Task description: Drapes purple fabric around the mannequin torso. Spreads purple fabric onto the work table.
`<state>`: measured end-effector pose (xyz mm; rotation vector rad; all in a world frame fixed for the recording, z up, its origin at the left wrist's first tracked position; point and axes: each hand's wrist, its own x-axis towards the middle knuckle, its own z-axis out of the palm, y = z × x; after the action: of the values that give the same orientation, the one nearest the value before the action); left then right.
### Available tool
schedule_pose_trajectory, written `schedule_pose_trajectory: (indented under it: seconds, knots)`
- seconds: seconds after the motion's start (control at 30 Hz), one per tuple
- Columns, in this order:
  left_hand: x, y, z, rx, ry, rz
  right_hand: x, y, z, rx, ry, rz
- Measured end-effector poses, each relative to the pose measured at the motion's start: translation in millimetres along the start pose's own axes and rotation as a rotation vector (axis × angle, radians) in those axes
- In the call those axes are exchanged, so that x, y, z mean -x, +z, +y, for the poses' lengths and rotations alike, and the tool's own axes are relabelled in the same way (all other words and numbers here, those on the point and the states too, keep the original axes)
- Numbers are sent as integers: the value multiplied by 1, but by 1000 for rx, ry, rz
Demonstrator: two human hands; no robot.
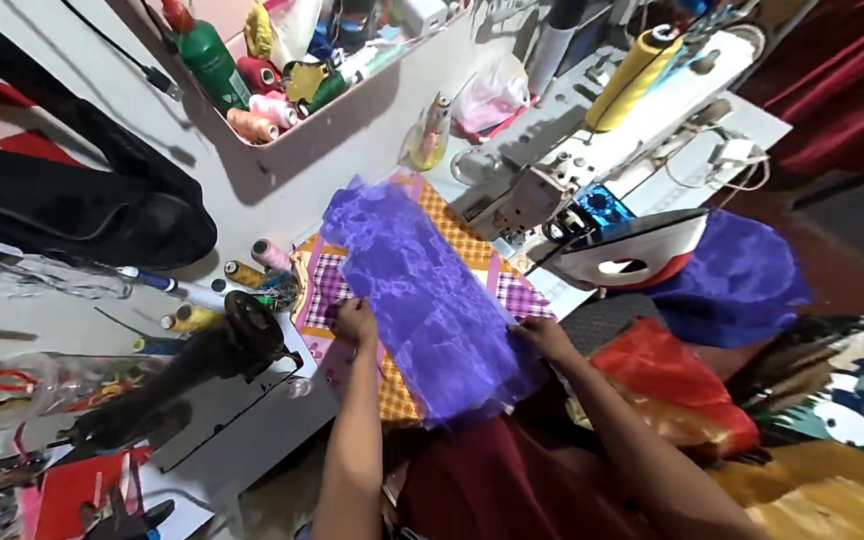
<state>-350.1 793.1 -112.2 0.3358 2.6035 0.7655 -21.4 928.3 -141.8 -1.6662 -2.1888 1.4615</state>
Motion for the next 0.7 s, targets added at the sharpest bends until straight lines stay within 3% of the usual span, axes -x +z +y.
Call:
schedule_pose_trajectory:
  seconds: [0.1, 0.23, 0.4, 0.53, 0.63, 0.7]
  knots:
    - [4, 0, 2, -58, 116, 55, 10, -2, -13, 75, 9, 30]
    - [24, 10, 16, 16, 393, 67, 19, 5, -21, 161, -47, 200]
    - [66, 37, 40, 164, 677, -205, 29, 15, -33, 158, -174, 314]
    - [118, 36, 50, 309, 811, -468, 31, 8, -37, 157, -473, 383]
    - [160, 15, 52, 460, 838, -746, 38, -7, -37, 205, -683, 292]
    - [189, -1, 48, 596, 808, -771, 54, -20, -44, 241, -773, 119]
